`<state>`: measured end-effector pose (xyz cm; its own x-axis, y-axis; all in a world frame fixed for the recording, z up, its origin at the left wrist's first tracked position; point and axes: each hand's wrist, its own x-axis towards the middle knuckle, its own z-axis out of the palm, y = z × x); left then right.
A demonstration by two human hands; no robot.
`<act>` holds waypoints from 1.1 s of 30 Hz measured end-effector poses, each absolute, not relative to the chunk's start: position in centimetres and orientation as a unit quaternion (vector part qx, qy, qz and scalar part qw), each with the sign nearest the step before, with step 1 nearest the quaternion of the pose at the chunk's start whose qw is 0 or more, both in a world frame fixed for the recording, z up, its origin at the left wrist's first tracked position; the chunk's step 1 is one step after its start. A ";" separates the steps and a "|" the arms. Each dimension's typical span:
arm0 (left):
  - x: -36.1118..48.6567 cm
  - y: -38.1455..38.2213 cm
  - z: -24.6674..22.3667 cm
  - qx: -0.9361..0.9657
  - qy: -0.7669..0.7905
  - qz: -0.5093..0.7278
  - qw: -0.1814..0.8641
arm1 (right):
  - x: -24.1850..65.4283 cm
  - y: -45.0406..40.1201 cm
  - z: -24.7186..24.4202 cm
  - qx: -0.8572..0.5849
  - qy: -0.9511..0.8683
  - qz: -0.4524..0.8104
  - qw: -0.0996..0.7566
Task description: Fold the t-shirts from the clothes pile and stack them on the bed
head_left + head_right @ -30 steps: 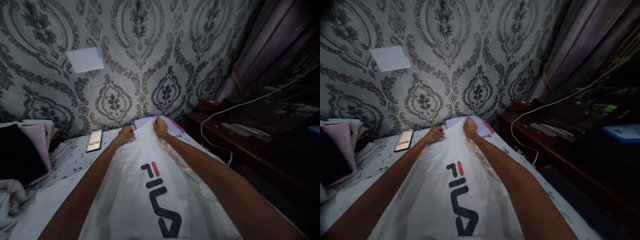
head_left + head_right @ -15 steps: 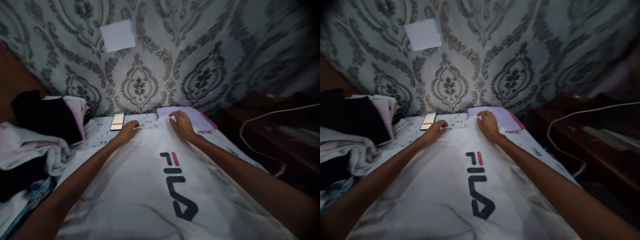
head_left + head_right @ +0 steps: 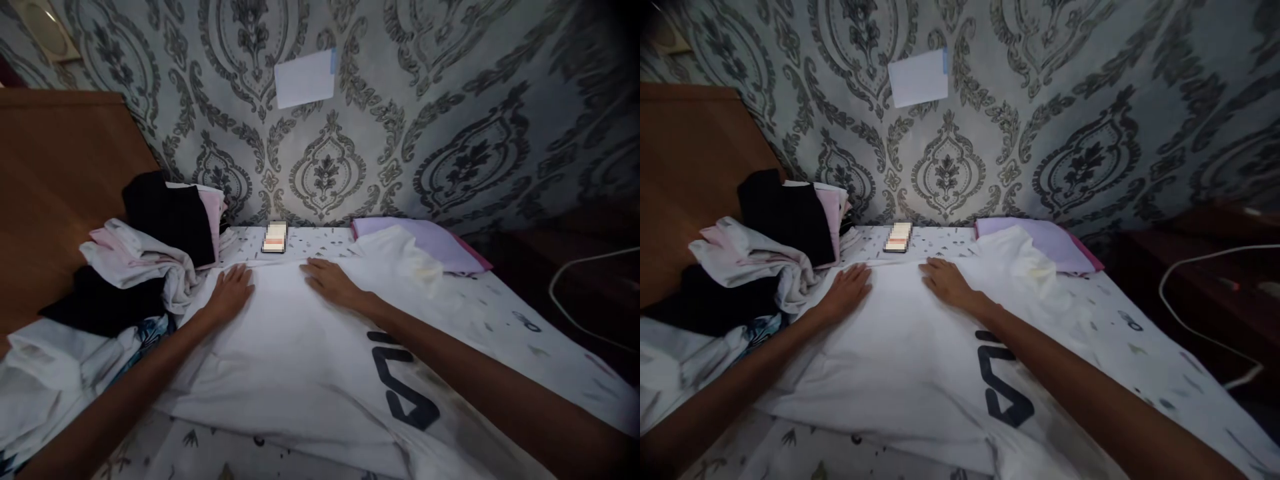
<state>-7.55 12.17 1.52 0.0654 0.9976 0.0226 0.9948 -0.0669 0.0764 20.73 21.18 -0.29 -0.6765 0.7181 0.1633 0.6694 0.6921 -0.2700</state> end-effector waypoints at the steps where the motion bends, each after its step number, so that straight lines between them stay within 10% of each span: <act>1: -7.7 12.5 1.6 0.714 0.699 0.026 0.005 | 20.5 21.7 -0.7 -0.390 -0.907 0.092 0.127; 33: -14.2 17.0 -1.0 0.725 0.683 0.086 -0.004 | 21.8 17.1 0.1 -0.487 -0.864 0.070 0.105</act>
<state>-14.18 17.00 -1.03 0.0519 0.9901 0.1301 0.9914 -0.0668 0.1126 21.82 17.06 0.12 -0.5033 0.8565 0.1146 0.8272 0.5158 -0.2229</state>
